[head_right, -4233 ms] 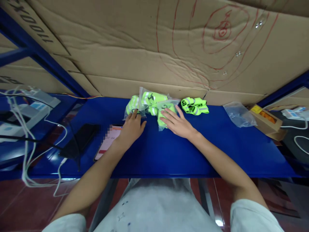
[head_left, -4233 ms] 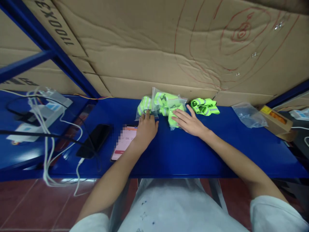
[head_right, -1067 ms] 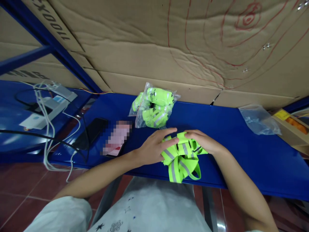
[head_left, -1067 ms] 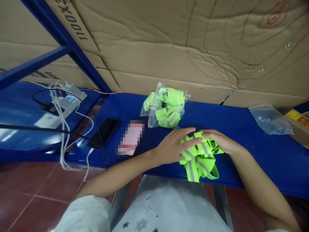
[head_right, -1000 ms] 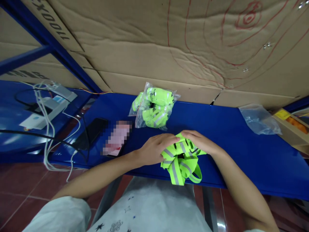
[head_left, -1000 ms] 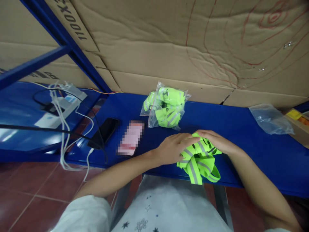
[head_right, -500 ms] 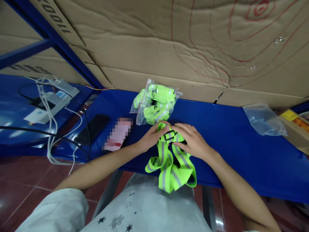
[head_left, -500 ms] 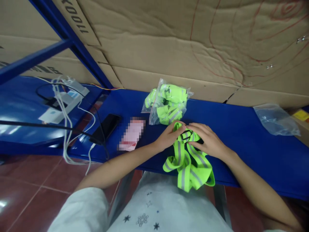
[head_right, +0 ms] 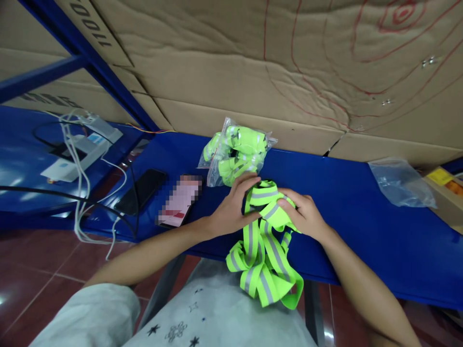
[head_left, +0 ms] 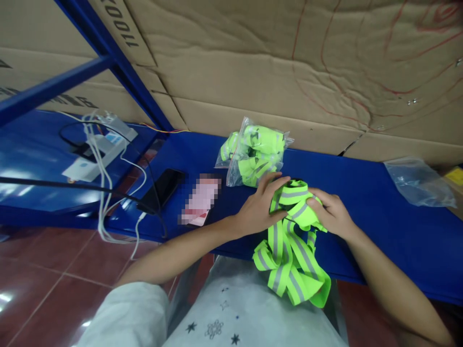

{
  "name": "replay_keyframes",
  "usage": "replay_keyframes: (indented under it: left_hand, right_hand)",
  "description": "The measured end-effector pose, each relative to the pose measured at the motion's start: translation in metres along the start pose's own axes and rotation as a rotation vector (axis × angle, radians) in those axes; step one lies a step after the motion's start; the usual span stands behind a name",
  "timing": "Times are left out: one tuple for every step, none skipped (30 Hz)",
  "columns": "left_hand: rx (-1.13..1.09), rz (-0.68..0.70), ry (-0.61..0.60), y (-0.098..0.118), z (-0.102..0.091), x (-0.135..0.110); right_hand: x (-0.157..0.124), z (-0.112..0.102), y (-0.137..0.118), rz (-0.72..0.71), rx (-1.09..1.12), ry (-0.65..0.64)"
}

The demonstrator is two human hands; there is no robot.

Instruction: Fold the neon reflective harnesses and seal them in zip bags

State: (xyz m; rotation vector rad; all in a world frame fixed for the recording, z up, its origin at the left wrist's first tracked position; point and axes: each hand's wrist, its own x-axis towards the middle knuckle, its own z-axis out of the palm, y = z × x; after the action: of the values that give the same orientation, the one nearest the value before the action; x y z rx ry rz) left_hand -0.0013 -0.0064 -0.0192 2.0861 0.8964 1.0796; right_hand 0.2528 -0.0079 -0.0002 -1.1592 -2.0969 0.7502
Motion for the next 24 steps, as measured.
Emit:
replay_keyframes:
  left_hand:
    - [0.036,0.042,-0.020,0.000,0.000,-0.002]
    - [0.062,0.090,-0.051,0.000,0.000,-0.003]
    - [0.083,0.135,-0.084,0.000,-0.001,-0.003]
    - [0.100,0.177,-0.112,-0.001,-0.002,-0.003]
    - [0.112,0.215,-0.124,-0.002,-0.003,-0.003]
    - [0.119,0.253,-0.116,-0.003,-0.004,-0.002]
    - [0.129,0.293,-0.095,-0.004,-0.006,-0.001]
    - [0.152,0.338,-0.078,-0.005,-0.007,-0.001]
    - [0.187,0.389,-0.081,-0.006,-0.008,0.000]
    - [0.231,0.440,-0.101,-0.006,-0.009,0.001]
    - [0.273,0.477,-0.132,-0.006,-0.010,0.001]
    - [0.300,0.493,-0.167,-0.005,-0.011,0.001]
    - [0.302,0.481,-0.194,-0.004,-0.011,0.001]
    - [0.281,0.439,-0.210,-0.003,-0.010,0.002]
    - [0.243,0.361,-0.212,-0.002,-0.010,0.002]
    - [0.196,0.252,-0.206,-0.001,-0.009,0.002]
    - [0.145,0.126,-0.189,-0.001,-0.009,0.003]
    - [0.093,-0.002,-0.162,0.000,-0.008,0.004]
    - [0.042,-0.113,-0.129,0.000,-0.008,0.005]
    - [-0.011,-0.197,-0.092,-0.001,-0.007,0.006]
    - [-0.063,-0.248,-0.054,-0.001,-0.007,0.008]
    - [-0.113,-0.268,-0.022,-0.002,-0.007,0.009]
    - [-0.157,-0.268,0.000,-0.003,-0.007,0.010]
    - [-0.194,-0.260,0.007,-0.003,-0.007,0.011]
  right_hand:
    - [0.001,0.001,-0.001,0.031,0.069,-0.060]
    - [0.002,0.003,-0.003,0.063,0.135,-0.122]
    - [0.003,0.005,-0.003,0.092,0.189,-0.174]
    - [0.004,0.007,-0.004,0.116,0.226,-0.209]
    - [0.005,0.008,-0.004,0.136,0.250,-0.227]
    - [0.006,0.008,-0.003,0.154,0.263,-0.236]
    - [0.007,0.008,-0.003,0.172,0.267,-0.245]
    - [0.007,0.008,-0.002,0.190,0.266,-0.260]
    - [0.007,0.007,-0.002,0.206,0.264,-0.284]
    - [0.006,0.005,-0.001,0.216,0.257,-0.316]
    - [0.006,0.004,-0.001,0.218,0.239,-0.355]
    - [0.005,0.002,-0.002,0.208,0.211,-0.396]
    - [0.005,0.001,-0.002,0.182,0.179,-0.435]
    - [0.004,-0.001,-0.003,0.144,0.146,-0.459]
    - [0.004,-0.003,-0.004,0.101,0.117,-0.461]
    - [0.003,-0.004,-0.004,0.058,0.100,-0.436]
    - [0.003,-0.006,-0.005,0.017,0.102,-0.386]
    - [0.003,-0.007,-0.005,-0.019,0.118,-0.314]
    - [0.002,-0.007,-0.006,-0.052,0.134,-0.238]
    - [0.002,-0.007,-0.006,-0.081,0.132,-0.175]
    - [0.003,-0.006,-0.006,-0.108,0.100,-0.137]
    - [0.003,-0.004,-0.006,-0.133,0.032,-0.117]
    - [0.003,-0.001,-0.006,-0.150,-0.062,-0.115]
    - [0.003,0.001,-0.006,-0.160,-0.160,-0.125]
